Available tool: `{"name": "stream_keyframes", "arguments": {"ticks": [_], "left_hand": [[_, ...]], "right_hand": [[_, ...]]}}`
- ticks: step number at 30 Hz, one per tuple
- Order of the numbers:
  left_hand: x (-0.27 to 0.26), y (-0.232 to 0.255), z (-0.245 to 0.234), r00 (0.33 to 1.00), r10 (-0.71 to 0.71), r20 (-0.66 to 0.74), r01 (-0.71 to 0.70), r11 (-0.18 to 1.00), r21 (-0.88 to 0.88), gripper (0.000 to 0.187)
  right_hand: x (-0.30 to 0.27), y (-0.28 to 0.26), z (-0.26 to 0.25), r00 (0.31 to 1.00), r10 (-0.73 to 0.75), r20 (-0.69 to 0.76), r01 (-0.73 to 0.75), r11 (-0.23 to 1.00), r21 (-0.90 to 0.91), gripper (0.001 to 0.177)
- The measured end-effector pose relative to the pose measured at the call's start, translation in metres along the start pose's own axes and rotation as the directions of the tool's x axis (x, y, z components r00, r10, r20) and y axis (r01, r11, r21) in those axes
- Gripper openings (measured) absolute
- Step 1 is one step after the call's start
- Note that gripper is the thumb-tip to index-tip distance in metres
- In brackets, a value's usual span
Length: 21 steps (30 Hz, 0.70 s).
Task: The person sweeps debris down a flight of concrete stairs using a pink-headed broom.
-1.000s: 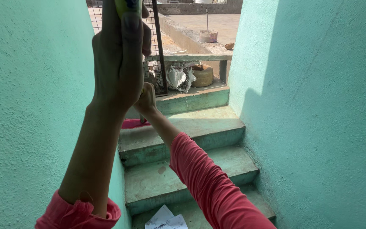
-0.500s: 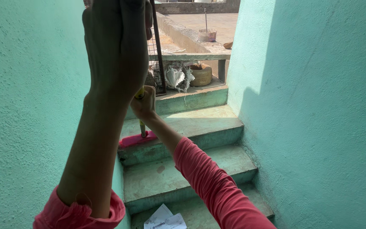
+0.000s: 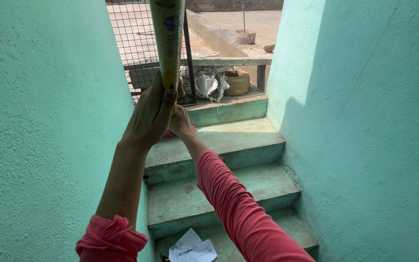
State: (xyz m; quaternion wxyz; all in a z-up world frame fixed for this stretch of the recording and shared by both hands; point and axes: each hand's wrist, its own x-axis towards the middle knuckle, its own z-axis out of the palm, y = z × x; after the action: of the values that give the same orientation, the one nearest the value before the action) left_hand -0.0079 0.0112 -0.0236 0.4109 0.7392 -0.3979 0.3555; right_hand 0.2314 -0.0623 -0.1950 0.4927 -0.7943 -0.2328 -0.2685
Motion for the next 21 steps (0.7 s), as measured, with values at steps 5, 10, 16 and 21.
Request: {"name": "stream_keyframes", "arguments": {"ticks": [5, 10, 16, 21], "left_hand": [[0.0, 0.017, 0.008, 0.999, -0.002, 0.045, 0.005, 0.996, -0.086, 0.05], [0.001, 0.029, -0.008, 0.999, 0.034, 0.018, -0.033, 0.997, -0.065, 0.045], [0.008, 0.023, 0.018, 0.999, 0.015, -0.045, -0.004, 0.971, 0.241, 0.055], [0.025, 0.036, 0.001, 0.964, 0.133, -0.228, -0.036, 0.923, 0.383, 0.05]], "right_hand": [[-0.018, -0.018, -0.035, 0.951, 0.281, -0.129, -0.285, 0.958, -0.012, 0.034], [-0.01, -0.017, -0.035, 0.968, 0.13, -0.213, -0.149, 0.986, -0.077, 0.035], [0.014, 0.025, -0.012, 0.952, -0.301, -0.058, 0.306, 0.938, 0.165, 0.035], [-0.013, -0.025, 0.006, 0.942, -0.31, -0.129, 0.33, 0.927, 0.179, 0.032]]}}
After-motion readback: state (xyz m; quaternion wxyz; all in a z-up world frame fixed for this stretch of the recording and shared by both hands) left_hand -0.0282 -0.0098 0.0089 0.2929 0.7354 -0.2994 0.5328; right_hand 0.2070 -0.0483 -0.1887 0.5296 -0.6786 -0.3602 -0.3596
